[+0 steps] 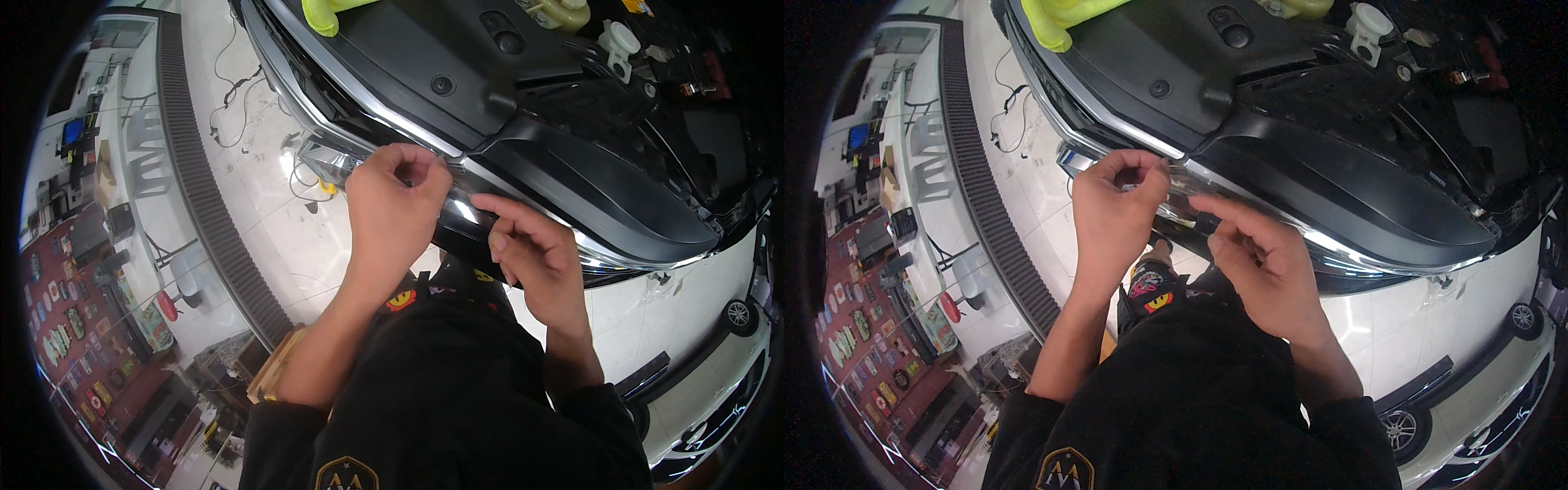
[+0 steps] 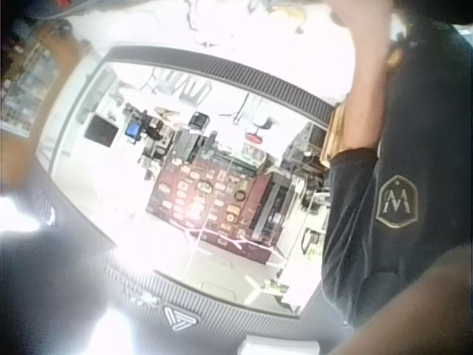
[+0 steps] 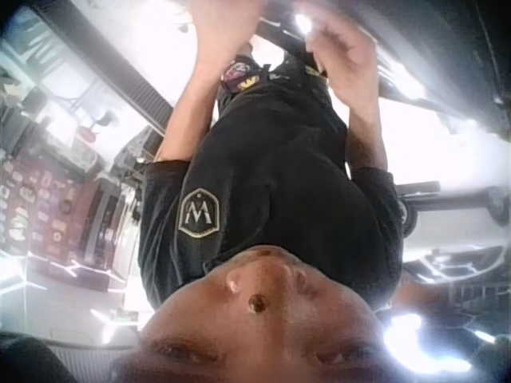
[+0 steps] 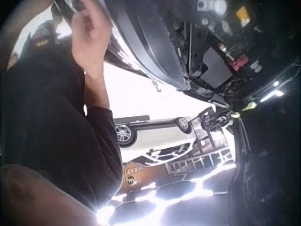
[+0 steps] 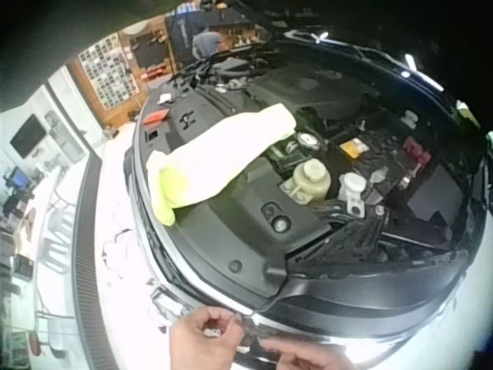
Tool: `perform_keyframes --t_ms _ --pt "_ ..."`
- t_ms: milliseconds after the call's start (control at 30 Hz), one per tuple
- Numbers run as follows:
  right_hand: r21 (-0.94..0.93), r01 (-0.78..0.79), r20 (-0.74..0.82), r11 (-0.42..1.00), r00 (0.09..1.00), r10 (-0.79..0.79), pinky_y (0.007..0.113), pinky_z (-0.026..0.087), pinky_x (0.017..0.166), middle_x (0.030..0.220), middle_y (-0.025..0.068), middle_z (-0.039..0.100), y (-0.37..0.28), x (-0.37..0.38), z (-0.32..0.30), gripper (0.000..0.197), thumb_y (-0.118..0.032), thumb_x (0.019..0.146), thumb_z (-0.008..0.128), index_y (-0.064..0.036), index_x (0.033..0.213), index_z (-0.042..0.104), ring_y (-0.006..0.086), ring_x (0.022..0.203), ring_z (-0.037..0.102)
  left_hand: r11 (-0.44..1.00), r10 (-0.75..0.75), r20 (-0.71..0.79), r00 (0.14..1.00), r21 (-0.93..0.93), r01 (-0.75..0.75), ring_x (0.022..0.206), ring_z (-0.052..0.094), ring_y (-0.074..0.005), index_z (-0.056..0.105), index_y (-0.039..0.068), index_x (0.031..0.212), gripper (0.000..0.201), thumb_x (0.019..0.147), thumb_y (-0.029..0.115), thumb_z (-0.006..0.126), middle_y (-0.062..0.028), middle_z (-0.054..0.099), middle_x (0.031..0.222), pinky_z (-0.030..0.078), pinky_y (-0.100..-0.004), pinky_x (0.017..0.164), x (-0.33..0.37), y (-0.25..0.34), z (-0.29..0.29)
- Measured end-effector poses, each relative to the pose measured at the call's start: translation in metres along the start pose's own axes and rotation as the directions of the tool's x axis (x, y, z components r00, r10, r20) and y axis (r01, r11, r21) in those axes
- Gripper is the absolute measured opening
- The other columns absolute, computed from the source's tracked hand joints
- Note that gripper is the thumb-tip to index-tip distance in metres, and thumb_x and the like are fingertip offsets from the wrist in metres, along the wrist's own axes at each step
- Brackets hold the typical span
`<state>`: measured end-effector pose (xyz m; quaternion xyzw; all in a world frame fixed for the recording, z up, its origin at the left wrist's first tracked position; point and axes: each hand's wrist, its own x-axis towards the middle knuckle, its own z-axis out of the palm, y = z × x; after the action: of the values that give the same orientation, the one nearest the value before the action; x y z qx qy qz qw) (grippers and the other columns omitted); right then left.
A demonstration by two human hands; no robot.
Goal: The person applies a transparent protective film to the front bumper of a black car. They use a yellow microfiber cloth to wipe the surface and a red squeegee to smooth the film, then use a metal tool to tuck edges into crevices. The person repeatedly wipes and adjusts the film along the bumper's contours.
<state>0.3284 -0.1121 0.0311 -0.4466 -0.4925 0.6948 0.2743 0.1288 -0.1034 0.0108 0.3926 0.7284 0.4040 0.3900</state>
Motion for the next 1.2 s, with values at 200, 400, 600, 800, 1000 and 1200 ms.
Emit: perform_keyframes --t_ms 200,400,600,800,1000,1200 --pt "-0.040 0.013 0.024 0.999 1.000 -0.012 0.022 0.039 0.065 0.082 -0.0008 0.059 -0.001 -0.001 0.001 0.039 0.000 0.101 0.061 -0.0036 0.140 0.066 0.0040 0.069 0.050 1.000 0.016 -0.021 1.000 -0.018 -0.017 0.066 0.067 -0.0174 0.074 -0.006 0.091 0.017 0.087 0.011 0.074 -0.0121 0.072 0.079 0.052 -0.0310 0.062 -0.002 -0.001 0.004" --pt "-0.064 0.054 0.047 0.996 0.998 -0.051 0.024 0.040 0.065 0.080 0.0000 0.059 0.003 -0.001 0.003 0.039 0.000 0.101 0.060 -0.0030 0.140 0.065 0.0048 0.069 0.050 0.999 0.008 -0.006 1.000 -0.036 -0.009 0.069 0.067 -0.0147 0.073 -0.007 0.094 0.016 0.087 0.008 0.073 -0.0111 0.072 0.082 0.053 -0.0284 0.063 -0.001 -0.002 0.004" --pt "-0.037 0.084 0.060 0.996 0.995 -0.081 0.024 0.041 0.065 0.079 0.0005 0.058 0.009 0.000 0.003 0.040 0.001 0.100 0.060 -0.0019 0.140 0.064 0.0050 0.069 0.051 0.998 -0.019 0.035 0.999 -0.067 0.021 0.074 0.068 -0.0113 0.072 -0.011 0.099 0.017 0.090 0.003 0.071 -0.0095 0.071 0.088 0.056 -0.0250 0.066 0.000 -0.002 0.001" --pt "-0.051 0.063 0.069 0.997 0.996 -0.059 0.024 0.041 0.065 0.079 0.0006 0.059 0.009 0.000 0.004 0.040 0.001 0.101 0.060 -0.0017 0.140 0.064 0.0050 0.069 0.052 0.998 0.010 0.027 1.000 -0.056 -0.009 0.074 0.068 -0.0112 0.072 -0.010 0.098 0.017 0.090 0.004 0.072 -0.0088 0.072 0.086 0.054 -0.0249 0.068 0.000 -0.006 0.001" --pt "-0.072 0.057 0.070 0.996 0.996 -0.052 0.024 0.042 0.065 0.079 0.0011 0.059 0.005 0.001 0.006 0.039 0.000 0.101 0.060 -0.0021 0.140 0.064 0.0052 0.069 0.053 1.000 -0.006 0.031 0.999 -0.005 0.006 0.079 0.068 -0.0122 0.073 -0.010 0.100 0.019 0.091 0.007 0.074 -0.0091 0.073 0.086 0.054 -0.0267 0.074 -0.003 0.002 -0.001" --pt "-0.075 0.069 0.077 0.995 0.995 -0.063 0.024 0.042 0.065 0.079 0.0020 0.060 0.007 0.001 0.005 0.039 0.000 0.101 0.060 -0.0025 0.140 0.064 0.0061 0.068 0.054 0.999 0.032 0.020 0.999 0.038 -0.033 0.082 0.068 -0.0133 0.074 -0.010 0.099 0.021 0.090 0.009 0.074 -0.0106 0.074 0.087 0.054 -0.0278 0.078 -0.004 0.006 -0.003"
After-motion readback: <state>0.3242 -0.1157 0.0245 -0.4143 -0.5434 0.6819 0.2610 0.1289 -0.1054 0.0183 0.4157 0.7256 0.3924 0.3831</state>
